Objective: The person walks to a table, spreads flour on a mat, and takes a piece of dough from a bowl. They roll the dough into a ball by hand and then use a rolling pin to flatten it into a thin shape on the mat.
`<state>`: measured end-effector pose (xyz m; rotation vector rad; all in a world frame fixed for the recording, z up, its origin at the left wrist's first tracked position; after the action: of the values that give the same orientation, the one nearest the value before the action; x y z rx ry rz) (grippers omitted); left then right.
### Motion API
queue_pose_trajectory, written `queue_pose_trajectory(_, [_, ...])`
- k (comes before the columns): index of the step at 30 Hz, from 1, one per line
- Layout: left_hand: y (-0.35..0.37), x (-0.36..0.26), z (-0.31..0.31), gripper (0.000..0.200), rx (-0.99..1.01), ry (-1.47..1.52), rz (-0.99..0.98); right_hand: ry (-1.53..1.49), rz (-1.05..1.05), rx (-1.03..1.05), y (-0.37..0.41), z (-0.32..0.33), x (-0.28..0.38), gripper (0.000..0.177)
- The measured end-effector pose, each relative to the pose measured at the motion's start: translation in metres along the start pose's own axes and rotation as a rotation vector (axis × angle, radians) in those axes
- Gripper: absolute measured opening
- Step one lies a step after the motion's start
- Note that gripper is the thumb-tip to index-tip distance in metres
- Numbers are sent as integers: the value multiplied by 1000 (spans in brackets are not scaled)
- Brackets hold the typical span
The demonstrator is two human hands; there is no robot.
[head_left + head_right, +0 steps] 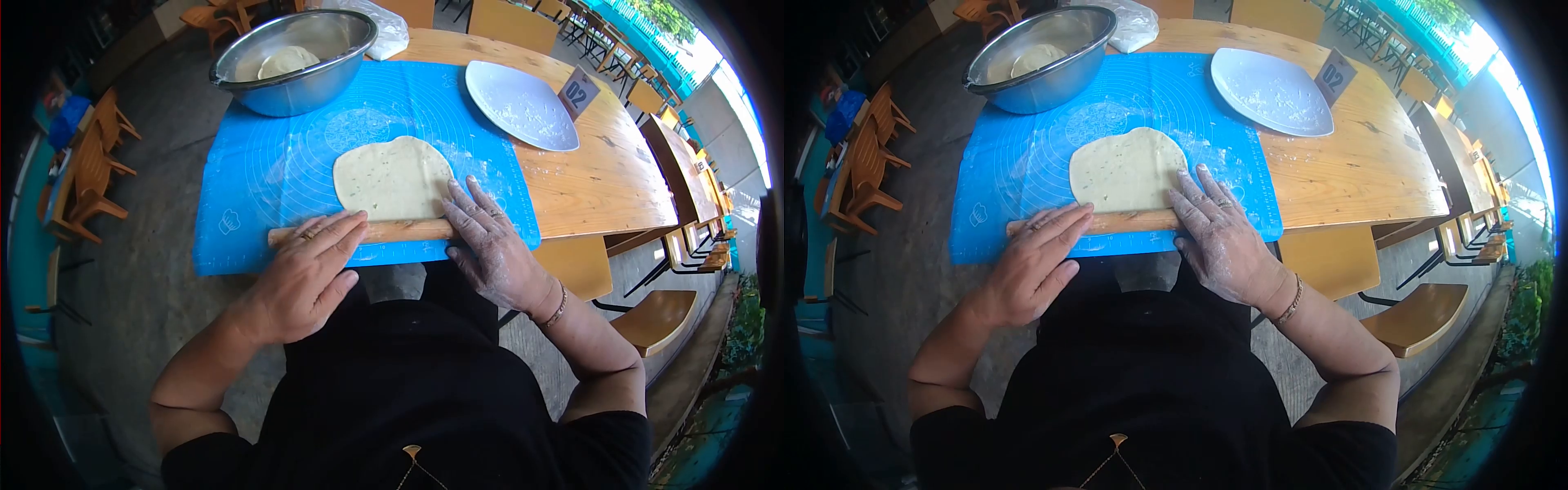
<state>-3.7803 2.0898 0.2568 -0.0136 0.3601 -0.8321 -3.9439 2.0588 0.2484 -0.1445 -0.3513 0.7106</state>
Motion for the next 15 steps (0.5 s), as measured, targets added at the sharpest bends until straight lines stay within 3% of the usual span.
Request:
queue_pose_trajectory(2, [0, 19, 5, 44, -146, 195, 72, -48, 15, -14, 0, -2, -3, 51])
queue_pose_trajectory(3, [1, 16, 13, 40, -277, 105, 78, -91, 42, -38, 1, -2, -2, 50])
queue_pose_trajectory(8, [-3, 11, 23, 40, -300, 67, -13, -182, 104, -164, -2, 30, 7, 42])
queue_pose_trajectory(11, [-13, 5, 45, 39, -332, 97, -27, -227, 25, -206, -15, 59, -2, 40])
queue_pose_trajectory(15, [-35, 27, 34, 38, -279, 117, -24, -219, -68, -149, -35, 39, -33, 38])
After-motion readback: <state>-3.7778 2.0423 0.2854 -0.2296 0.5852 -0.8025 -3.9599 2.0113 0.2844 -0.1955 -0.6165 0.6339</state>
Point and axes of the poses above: each hand's wrist, its own y-axis away from the middle knuckle, its own z-axis out of the back of the hand, x = y × z, the point moved 10 cm from there along -y, towards the middle knuckle, and after that the axes turned 3 degrees about x, right-handed, at the moved point
